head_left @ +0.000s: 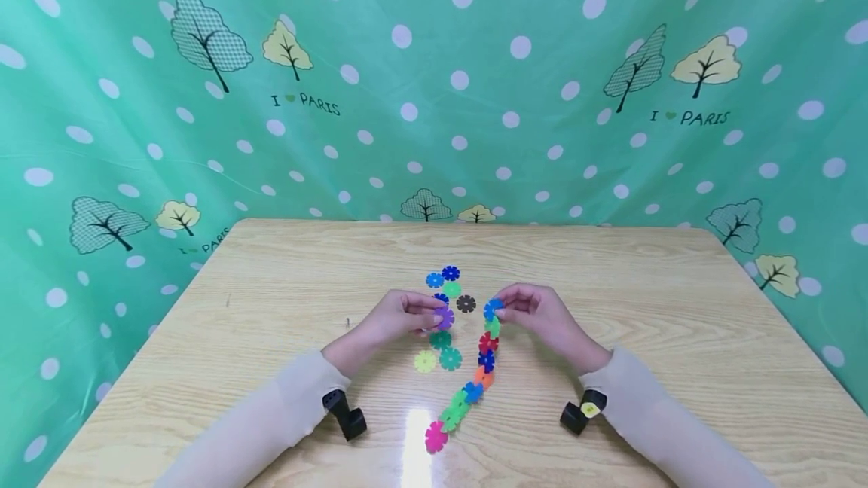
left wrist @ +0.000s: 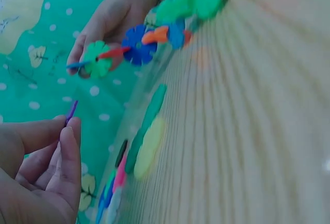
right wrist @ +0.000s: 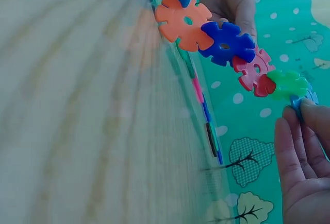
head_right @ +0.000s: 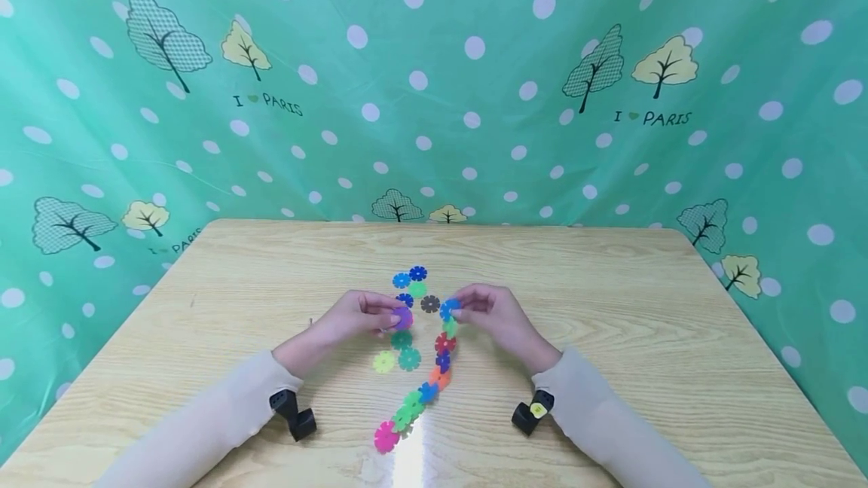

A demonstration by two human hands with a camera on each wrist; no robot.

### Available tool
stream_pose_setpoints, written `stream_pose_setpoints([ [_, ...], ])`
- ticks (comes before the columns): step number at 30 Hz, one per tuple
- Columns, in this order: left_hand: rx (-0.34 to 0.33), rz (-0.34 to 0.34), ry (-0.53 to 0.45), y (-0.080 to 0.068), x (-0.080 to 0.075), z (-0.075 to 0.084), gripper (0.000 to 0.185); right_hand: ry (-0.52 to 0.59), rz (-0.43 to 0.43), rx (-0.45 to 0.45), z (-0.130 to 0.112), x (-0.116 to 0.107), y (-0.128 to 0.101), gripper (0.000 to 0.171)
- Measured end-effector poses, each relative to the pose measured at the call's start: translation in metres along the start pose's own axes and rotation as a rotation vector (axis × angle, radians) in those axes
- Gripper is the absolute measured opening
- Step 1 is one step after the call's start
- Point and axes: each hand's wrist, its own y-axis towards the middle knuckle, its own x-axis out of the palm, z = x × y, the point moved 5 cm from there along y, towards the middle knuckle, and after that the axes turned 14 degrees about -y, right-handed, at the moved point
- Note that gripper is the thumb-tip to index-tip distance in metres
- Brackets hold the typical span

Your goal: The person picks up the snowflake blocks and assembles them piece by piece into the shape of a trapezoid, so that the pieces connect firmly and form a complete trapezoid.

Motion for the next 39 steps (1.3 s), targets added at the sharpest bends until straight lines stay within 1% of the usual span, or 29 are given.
stream_pose_setpoints([
  [3,-0.036,-0.002,-0.082,-0.005,0.010,-0.001,0.031,-0.010,0.000,-0.010,-0.003,0.001,-0.004,0.023],
  [6,-0.058,-0.020,-0.156,-0.009,0.021,0.000,0.029,-0.009,0.003,-0.024,-0.006,0.002,-0.008,0.021],
  [11,-0.083,-0.043,-0.218,-0.013,0.034,-0.001,0.026,0.004,0.004,-0.043,-0.010,0.004,-0.012,0.018],
  [15,-0.088,-0.042,-0.227,-0.014,0.040,-0.002,0.025,-0.004,0.009,-0.049,-0.012,0.005,-0.014,0.017],
  [22,-0.071,-0.032,-0.228,-0.014,0.042,-0.004,0.023,-0.031,0.044,-0.072,-0.016,0.008,-0.019,0.015],
  [26,-0.062,-0.027,-0.217,-0.017,0.044,-0.002,0.022,-0.042,0.070,-0.106,-0.021,0.010,-0.026,0.013],
  [31,-0.063,-0.021,-0.204,-0.023,0.046,0.001,0.022,-0.043,0.095,-0.115,-0.024,0.016,-0.033,0.012],
  [35,-0.080,-0.002,-0.205,-0.027,0.045,0.001,0.023,-0.033,0.112,-0.120,-0.028,0.019,-0.037,0.011],
  [39,-0.104,0.002,-0.210,-0.031,0.045,0.002,0.023,-0.023,0.111,-0.121,-0.030,0.021,-0.041,0.009],
])
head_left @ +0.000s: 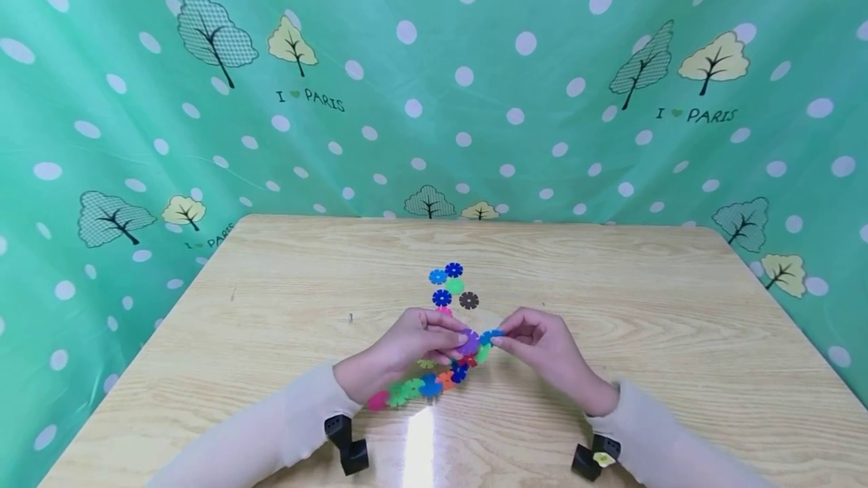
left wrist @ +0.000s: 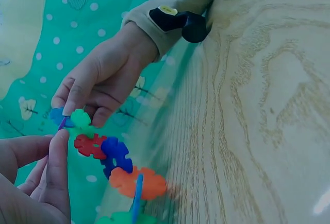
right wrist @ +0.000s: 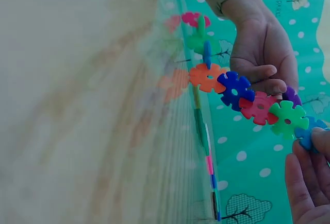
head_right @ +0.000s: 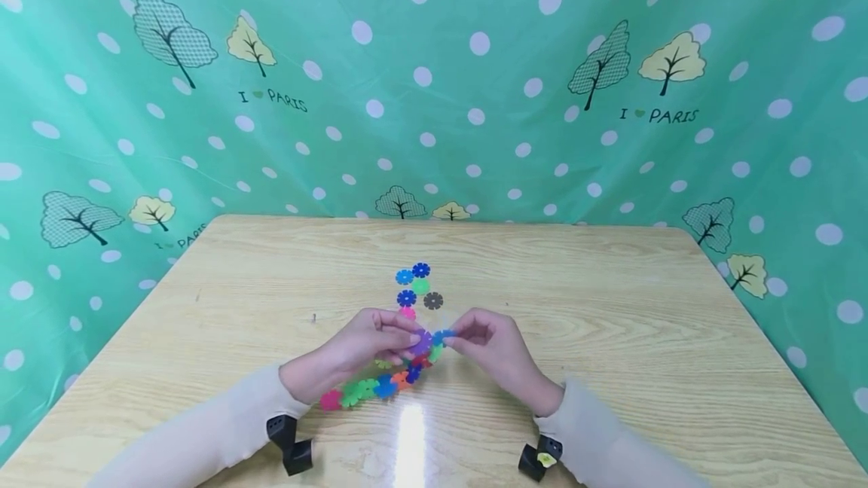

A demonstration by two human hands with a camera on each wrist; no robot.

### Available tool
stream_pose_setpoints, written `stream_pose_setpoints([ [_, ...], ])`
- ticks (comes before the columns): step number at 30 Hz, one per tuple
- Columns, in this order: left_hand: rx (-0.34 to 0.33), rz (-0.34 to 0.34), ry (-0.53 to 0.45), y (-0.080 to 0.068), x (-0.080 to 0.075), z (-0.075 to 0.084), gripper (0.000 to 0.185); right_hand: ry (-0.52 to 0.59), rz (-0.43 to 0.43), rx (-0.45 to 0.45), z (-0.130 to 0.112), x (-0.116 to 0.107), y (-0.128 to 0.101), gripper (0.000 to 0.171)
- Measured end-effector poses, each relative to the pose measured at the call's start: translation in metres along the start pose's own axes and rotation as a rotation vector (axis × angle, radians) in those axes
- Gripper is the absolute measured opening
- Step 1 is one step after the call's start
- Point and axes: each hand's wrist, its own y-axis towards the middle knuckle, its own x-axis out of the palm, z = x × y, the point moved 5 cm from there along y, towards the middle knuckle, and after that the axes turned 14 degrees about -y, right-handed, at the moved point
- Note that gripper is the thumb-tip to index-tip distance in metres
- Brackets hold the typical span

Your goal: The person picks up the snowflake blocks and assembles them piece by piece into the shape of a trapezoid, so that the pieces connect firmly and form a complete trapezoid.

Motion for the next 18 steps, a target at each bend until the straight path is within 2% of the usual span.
stream_pose_setpoints([
  [6,-0.038,-0.029,-0.005,-0.004,0.002,-0.002,0.022,0.022,-0.009,-0.023,-0.004,0.002,-0.005,0.006],
  [9,-0.037,-0.049,0.002,-0.006,0.003,-0.002,0.022,0.029,-0.013,-0.046,-0.006,0.004,-0.006,0.008],
  [18,-0.031,-0.032,0.007,-0.012,0.005,-0.002,0.020,0.020,-0.013,-0.058,-0.011,0.006,-0.011,0.007],
])
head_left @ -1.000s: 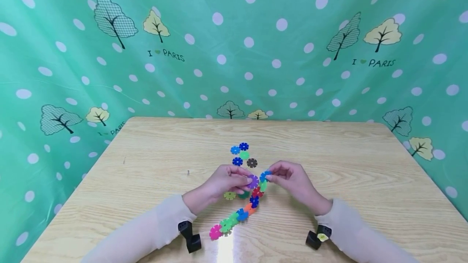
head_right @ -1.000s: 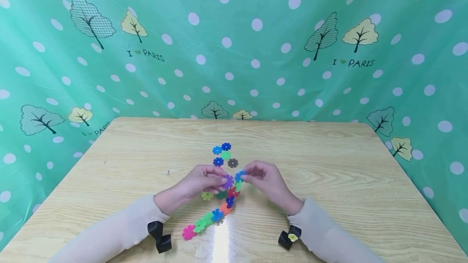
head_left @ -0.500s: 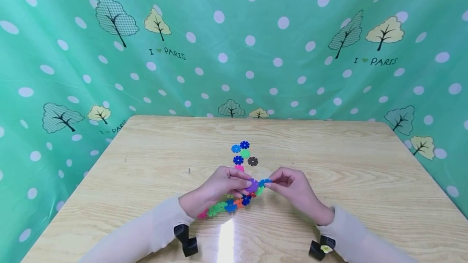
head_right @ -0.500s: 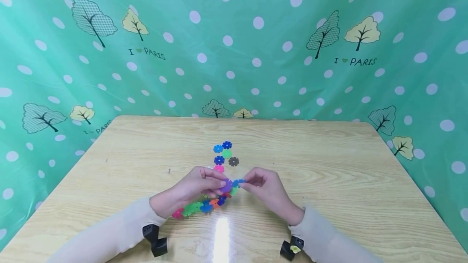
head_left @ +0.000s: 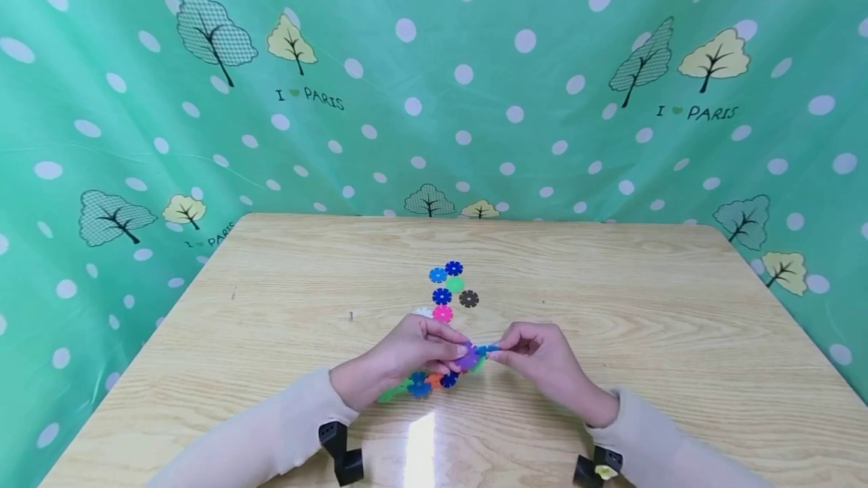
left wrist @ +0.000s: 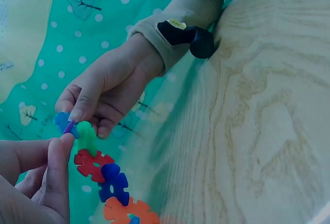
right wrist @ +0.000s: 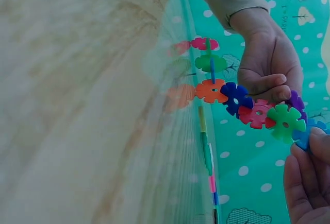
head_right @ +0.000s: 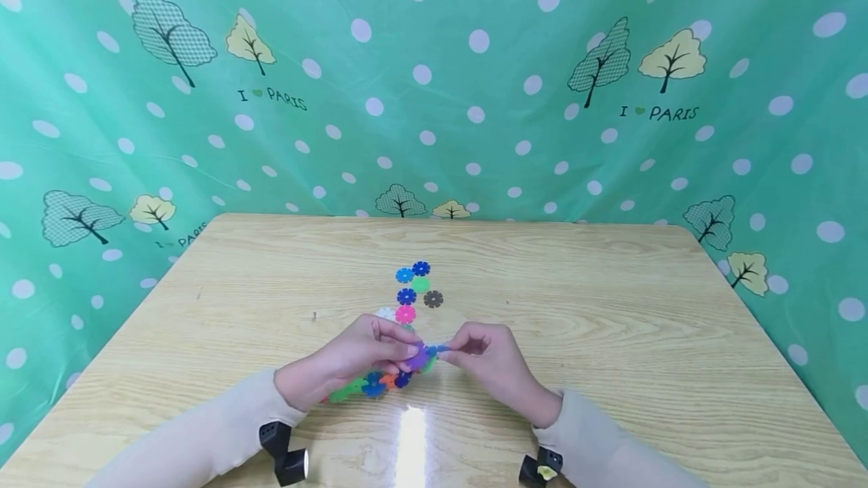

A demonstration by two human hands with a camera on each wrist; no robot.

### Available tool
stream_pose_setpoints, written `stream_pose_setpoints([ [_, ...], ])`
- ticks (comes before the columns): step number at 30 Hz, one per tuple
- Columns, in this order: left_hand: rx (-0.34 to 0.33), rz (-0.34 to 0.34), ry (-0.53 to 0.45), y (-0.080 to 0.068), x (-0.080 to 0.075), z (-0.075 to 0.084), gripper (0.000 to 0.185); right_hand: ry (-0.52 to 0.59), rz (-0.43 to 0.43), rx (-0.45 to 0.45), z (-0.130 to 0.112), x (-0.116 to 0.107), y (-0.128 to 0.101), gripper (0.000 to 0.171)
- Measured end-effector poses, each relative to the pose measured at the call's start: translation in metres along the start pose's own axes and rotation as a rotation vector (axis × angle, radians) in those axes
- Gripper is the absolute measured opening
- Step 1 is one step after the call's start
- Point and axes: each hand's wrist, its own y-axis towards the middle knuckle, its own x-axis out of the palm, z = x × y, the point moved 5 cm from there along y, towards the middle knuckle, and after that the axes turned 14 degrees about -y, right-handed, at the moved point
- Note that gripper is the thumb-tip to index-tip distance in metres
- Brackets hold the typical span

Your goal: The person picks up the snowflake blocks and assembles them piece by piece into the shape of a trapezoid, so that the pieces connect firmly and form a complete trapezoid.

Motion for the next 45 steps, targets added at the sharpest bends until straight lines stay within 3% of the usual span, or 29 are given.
stream_pose_setpoints([
  [6,-0.004,0.025,-0.044,-0.003,0.001,-0.001,0.020,0.001,0.011,-0.043,-0.006,0.000,-0.001,0.009],
  [17,-0.004,0.007,-0.061,-0.002,0.003,-0.003,0.021,-0.009,-0.004,-0.063,-0.007,0.002,-0.002,0.010],
  [21,-0.004,-0.019,0.002,0.001,0.001,0.000,0.021,-0.026,-0.044,-0.070,-0.004,0.002,-0.001,0.007],
  [27,0.012,-0.052,0.138,0.001,-0.002,0.013,0.025,-0.073,-0.080,0.032,0.003,-0.001,0.000,0.006],
  [35,0.086,-0.120,0.276,0.010,-0.036,0.026,0.034,-0.058,-0.102,0.065,0.005,-0.011,-0.001,0.009],
  [39,0.089,-0.194,0.347,0.015,-0.050,0.024,0.031,-0.032,-0.114,0.036,0.005,-0.012,-0.002,0.007],
  [45,0.035,-0.230,0.477,0.017,-0.061,0.010,0.027,-0.022,-0.122,0.014,0.008,-0.012,-0.003,0.009],
])
